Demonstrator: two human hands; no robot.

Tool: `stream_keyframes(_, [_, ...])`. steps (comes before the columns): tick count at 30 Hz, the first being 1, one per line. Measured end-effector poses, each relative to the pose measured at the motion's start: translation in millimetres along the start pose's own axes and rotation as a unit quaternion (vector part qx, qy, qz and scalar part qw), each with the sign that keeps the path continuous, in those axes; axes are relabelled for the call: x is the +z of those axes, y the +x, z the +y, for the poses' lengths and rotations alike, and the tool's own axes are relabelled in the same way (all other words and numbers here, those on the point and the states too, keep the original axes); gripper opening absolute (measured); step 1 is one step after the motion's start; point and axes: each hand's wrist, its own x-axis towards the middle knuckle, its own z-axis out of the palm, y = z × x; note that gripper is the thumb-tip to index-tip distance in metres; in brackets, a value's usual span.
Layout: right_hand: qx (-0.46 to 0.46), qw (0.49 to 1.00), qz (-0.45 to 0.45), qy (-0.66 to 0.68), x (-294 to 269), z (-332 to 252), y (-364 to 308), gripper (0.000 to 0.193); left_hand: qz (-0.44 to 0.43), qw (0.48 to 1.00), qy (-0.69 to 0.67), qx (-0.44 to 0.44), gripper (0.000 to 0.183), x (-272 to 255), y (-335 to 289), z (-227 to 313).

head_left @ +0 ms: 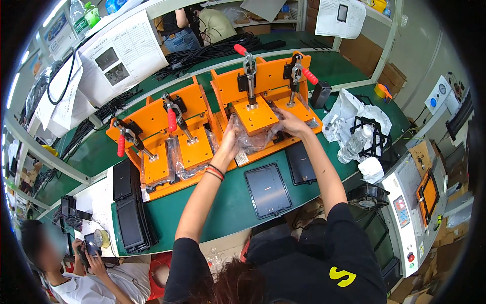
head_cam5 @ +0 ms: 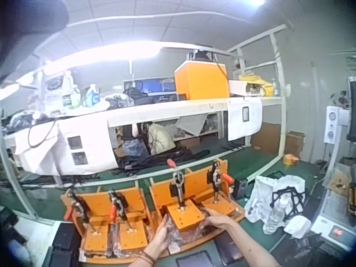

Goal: The person assembles black rectangular electronic devices by attaching frames and placing them into orange clamping jigs. They retrieve components from cardboard boxes, align parts by hand, and secure them using the jigs' levers.

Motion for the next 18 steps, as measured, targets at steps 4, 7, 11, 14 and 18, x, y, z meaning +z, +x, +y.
stream_keyframes(4, [-0.006, 0.999, -0.007, 0.034, 4.8, -5.0, 39.0, 0.061, -0.086, 0.977, -0.176, 0.082, 0.075, -14.3, 27.0, 5.8])
stream_keyframes(7, [-0.071, 0.995, 0.035, -0.061, -23.7, 19.9, 66.9, 0.060, -0.090, 0.970, -0.209, 0.091, 0.073, 3.2, 30.1, 0.5])
stream_keyframes(11, [-0.103, 0.984, 0.075, -0.123, -8.2, 13.3, 78.0, 0.059, -0.046, 0.963, -0.233, 0.130, 0.072, -4.3, 43.1, -10.9])
stream_keyframes(14, [-0.136, 0.983, 0.080, -0.088, -14.4, 11.3, 73.6, 0.058, 0.007, 0.961, -0.240, 0.138, 0.071, 18.6, 38.1, -2.6])
stream_keyframes(18, [-0.157, 0.984, 0.070, -0.052, 3.0, -1.7, 63.8, 0.053, 0.041, 0.974, -0.111, 0.196, 0.072, 7.2, 32.9, 1.5])
